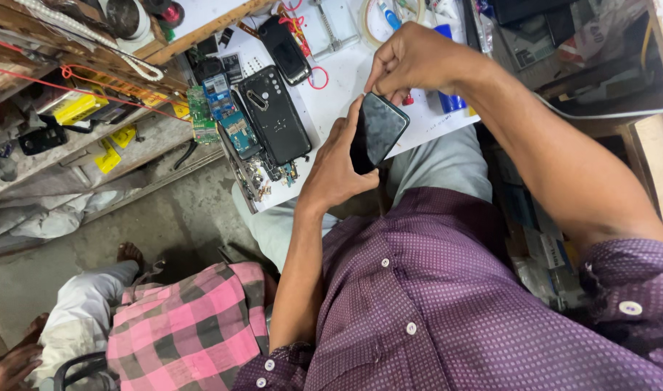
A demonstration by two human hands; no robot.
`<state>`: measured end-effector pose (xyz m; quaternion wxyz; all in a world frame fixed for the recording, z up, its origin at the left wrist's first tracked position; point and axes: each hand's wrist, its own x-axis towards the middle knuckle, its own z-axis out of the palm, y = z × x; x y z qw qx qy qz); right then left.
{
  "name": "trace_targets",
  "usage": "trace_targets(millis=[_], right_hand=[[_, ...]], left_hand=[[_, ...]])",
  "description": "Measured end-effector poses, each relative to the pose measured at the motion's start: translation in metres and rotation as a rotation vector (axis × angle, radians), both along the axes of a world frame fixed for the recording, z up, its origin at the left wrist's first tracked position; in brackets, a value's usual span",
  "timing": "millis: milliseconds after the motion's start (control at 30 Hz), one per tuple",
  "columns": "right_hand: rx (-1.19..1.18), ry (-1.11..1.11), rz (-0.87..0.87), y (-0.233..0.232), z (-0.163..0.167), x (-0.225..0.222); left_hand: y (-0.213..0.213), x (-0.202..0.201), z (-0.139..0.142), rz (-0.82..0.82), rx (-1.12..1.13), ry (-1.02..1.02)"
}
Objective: The person pries open the back cover of a smartphone using a red pry tool, then applies adhesive tape around the phone body and presses the screen assembly into place, and finally uses a screwdriver on the opened phone at the workbench.
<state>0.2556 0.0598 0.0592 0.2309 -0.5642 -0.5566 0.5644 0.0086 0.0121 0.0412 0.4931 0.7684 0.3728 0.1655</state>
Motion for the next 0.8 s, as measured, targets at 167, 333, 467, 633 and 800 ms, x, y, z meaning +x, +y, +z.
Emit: trace_targets(millis=[167, 333, 467, 633, 800], right_hand=[[-0.170, 0.138, 0.095, 0.015, -0.004, 0.003], [-0.257, 0.047, 0.104, 0.024, -0.001, -0.008], [-0.277, 0.011, 0.125, 0.024, 0.007, -0.012], [-0.281, 0.041, 0.105, 0.023, 0.007, -0.013], [-0.276, 0.044, 0.041, 0.020, 0.009, -0.015]], left_hand=[[0.000, 0.001, 0.004, -0.014, -0.039, 0.073], [0.002, -0.007, 0.001, -0.043, 0.030, 0.055], [0.004, -0.012, -0.003, -0.081, 0.087, 0.040], [0.006, -0.016, -0.006, -0.101, 0.060, 0.023], [0.007, -0.019, -0.015, -0.096, 0.059, -0.021]])
